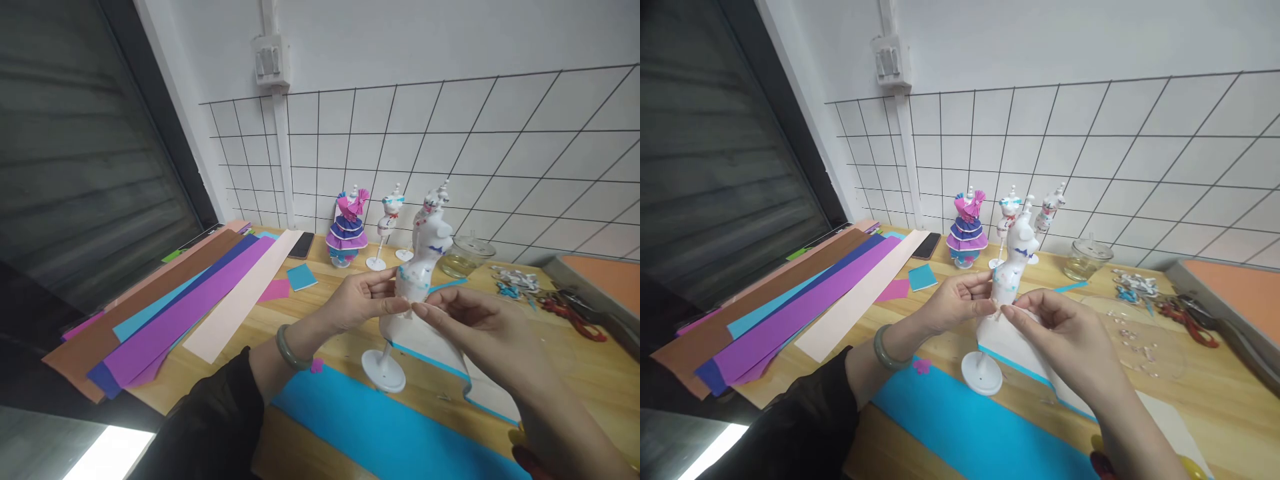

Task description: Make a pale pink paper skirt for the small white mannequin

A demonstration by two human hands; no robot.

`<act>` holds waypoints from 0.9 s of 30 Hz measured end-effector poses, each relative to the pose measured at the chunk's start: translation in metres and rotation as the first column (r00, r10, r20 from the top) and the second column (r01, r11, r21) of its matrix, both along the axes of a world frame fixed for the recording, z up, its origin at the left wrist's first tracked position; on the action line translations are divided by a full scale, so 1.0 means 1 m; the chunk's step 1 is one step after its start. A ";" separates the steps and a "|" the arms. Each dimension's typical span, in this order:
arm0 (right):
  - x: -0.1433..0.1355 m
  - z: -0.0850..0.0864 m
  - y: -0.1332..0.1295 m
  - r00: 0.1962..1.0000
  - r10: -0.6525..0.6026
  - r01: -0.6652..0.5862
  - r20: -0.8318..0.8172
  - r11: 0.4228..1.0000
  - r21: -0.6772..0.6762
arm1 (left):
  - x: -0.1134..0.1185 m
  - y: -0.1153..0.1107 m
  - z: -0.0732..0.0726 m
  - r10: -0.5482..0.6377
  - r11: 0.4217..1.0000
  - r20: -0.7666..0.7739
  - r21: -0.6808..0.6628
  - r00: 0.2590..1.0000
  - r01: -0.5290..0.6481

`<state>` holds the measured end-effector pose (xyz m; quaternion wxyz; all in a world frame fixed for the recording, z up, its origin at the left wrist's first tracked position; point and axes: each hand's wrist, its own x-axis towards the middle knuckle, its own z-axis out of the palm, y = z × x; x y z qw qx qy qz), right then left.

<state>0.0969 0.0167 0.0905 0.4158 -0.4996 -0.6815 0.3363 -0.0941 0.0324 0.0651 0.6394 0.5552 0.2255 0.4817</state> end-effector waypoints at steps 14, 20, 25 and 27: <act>0.008 -0.015 0.010 0.995 0.051 -0.063 0.088 0.988 0.143 | 0.005 0.004 -0.004 0.153 0.973 0.031 -0.180 0.988 -0.145; -0.001 -0.005 -0.001 0.946 -0.052 -0.183 0.319 0.728 0.661 | -0.002 0.006 0.007 0.290 0.939 0.039 -0.204 0.956 -0.276; -0.010 -0.017 -0.003 0.849 -0.209 -0.342 0.486 0.483 0.806 | -0.002 0.004 0.010 0.287 0.941 -0.002 -0.186 0.958 -0.282; -0.010 -0.022 -0.004 0.841 -0.219 -0.369 0.494 0.435 0.821 | -0.002 0.004 0.011 0.276 0.946 -0.028 -0.170 0.961 -0.277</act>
